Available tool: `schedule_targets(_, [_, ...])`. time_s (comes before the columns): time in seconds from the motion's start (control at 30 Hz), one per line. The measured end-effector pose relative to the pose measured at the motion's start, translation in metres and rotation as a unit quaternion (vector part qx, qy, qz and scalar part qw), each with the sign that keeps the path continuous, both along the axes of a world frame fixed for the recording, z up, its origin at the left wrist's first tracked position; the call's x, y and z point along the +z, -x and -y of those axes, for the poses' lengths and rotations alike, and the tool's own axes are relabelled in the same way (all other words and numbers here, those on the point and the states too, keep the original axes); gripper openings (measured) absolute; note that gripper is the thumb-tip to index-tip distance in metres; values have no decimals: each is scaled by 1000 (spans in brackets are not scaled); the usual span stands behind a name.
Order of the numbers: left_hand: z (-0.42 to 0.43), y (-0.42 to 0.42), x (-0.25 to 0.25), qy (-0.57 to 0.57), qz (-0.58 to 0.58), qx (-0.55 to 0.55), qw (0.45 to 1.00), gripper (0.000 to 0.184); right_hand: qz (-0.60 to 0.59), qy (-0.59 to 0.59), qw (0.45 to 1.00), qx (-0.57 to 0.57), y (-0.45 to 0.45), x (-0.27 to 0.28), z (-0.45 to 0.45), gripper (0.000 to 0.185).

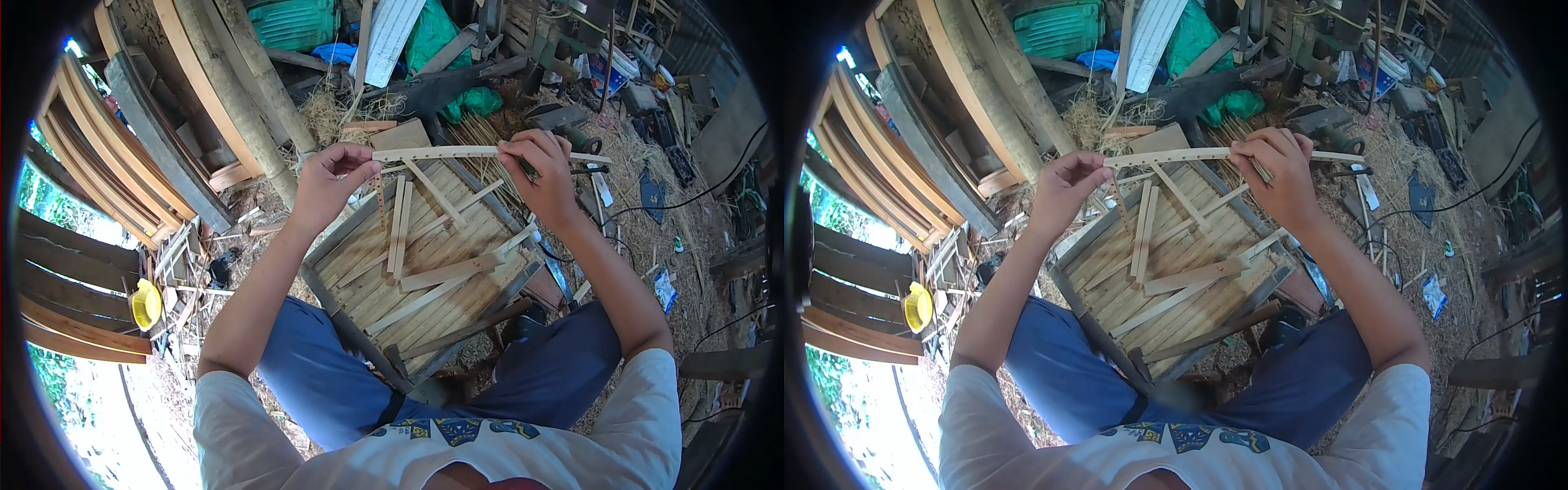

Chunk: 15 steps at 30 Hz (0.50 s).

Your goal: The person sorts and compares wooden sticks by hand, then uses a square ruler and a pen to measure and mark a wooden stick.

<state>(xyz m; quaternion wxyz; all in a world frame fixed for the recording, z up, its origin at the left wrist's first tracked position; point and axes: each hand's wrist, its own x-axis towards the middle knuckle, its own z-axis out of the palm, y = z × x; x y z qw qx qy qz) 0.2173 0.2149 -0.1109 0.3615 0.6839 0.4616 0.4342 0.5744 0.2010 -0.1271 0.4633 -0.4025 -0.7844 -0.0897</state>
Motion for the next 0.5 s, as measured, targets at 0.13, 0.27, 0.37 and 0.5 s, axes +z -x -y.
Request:
schedule_targets(0.13, [-3,1,-5,-7,21,-21,1000,23,-1,-2,1000,2,0,1,0,13])
schedule_targets(0.27, [-5,1,-7,6,19,-20,1000,23,-2,2,1000,1,0,1,0,13])
schedule_targets(0.37, [-5,1,-5,19,7,-23,1000,23,0,5,1000,-1,0,2,1,12])
schedule_targets(0.5, [-8,1,-10,6,31,-25,999,22,0,7,1000,-1,-1,1,0,12])
